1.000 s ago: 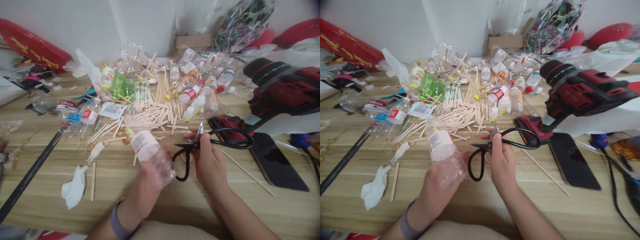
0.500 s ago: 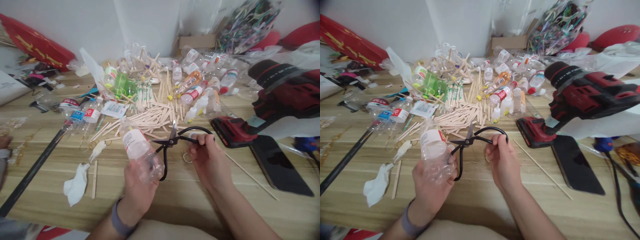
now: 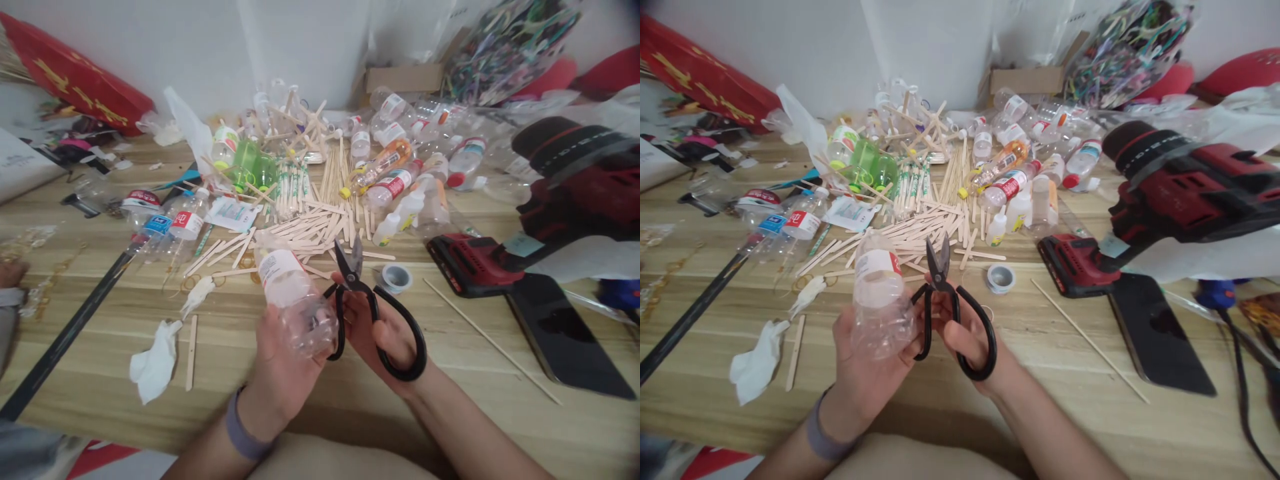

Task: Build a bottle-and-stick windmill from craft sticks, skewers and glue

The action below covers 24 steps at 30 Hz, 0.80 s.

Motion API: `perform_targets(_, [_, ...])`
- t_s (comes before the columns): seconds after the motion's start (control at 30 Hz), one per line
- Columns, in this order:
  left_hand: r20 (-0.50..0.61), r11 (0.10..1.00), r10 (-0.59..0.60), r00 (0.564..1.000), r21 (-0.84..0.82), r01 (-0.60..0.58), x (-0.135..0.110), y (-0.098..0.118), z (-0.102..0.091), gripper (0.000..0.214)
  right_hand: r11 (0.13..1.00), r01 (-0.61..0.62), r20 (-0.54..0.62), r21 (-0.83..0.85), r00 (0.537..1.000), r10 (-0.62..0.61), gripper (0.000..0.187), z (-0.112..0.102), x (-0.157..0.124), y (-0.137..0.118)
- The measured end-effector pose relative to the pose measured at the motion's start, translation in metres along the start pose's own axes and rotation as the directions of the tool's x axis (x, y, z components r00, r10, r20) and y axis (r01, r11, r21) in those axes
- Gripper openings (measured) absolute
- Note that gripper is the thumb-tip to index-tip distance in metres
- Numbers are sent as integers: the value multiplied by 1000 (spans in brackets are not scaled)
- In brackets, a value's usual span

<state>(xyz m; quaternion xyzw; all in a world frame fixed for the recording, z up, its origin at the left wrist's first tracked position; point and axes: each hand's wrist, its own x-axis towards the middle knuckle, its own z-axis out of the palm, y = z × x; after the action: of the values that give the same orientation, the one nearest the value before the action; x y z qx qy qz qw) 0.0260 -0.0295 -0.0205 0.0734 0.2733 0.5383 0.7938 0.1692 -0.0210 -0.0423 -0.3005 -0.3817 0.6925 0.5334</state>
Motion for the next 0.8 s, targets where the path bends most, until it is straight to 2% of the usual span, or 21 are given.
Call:
perform_targets(0.07, [45, 1000, 11, 999, 22, -12, 0, -1, 2, 53, 999, -5, 14, -49, 1000, 6, 58, -1, 1, -4])
perform_targets(0.13, [64, 998, 54, 997, 32, -56, 1, 0, 5, 52, 993, 35, -29, -110, 999, -38, 58, -2, 2, -10])
perform_targets(0.2, [37, 995, 89, 995, 32, -91, 3, 3, 7, 54, 959, 119, -69, -258, 988, -141, 51, -4, 1, -15])
perform_targets(0.23, [20, 994, 102, 995, 29, -102, 3, 5, 8, 55, 907, 157, -74, -390, 977, -202, 46, -6, 0, -18])
perform_targets(0.27, [5, 993, 113, 994, 25, -113, 4, 7, 8, 54, 817, 188, -66, -545, 962, -265, 41, -7, -2, -19])
perform_targets(0.3, [-6, 993, 120, 993, 19, -120, 5, 10, 8, 53, 688, 210, -45, -694, 942, -332, 35, -9, -4, -20])
perform_targets(0.37, [-23, 990, 143, 989, 9, -143, 5, 14, 7, 47, 390, 230, 33, -892, 892, -451, 27, -11, -7, -20])
perform_targets(0.43, [-32, 983, 182, 983, 8, -182, 6, 17, 8, 41, 149, 260, 149, -954, 843, -517, 25, -13, -9, -18])
perform_targets(0.5, [-27, 976, 218, 976, 21, -217, 6, 19, 8, 38, -22, 287, 255, -958, 809, -529, 26, -14, -9, -15])
perform_targets(0.57, [-22, 974, 226, 974, 22, -226, 6, 19, 9, 37, -146, 303, 333, -942, 786, -521, 27, -14, -9, -13])
perform_targets(0.63, [-30, 977, 212, 977, 14, -212, 6, 17, 9, 38, -228, 302, 378, -925, 773, -510, 28, -13, -9, -11])
perform_targets(0.8, [-36, 979, 202, 979, 1, -202, 5, 14, 8, 39, -343, 268, 415, -901, 763, -496, 28, -14, -10, -8])
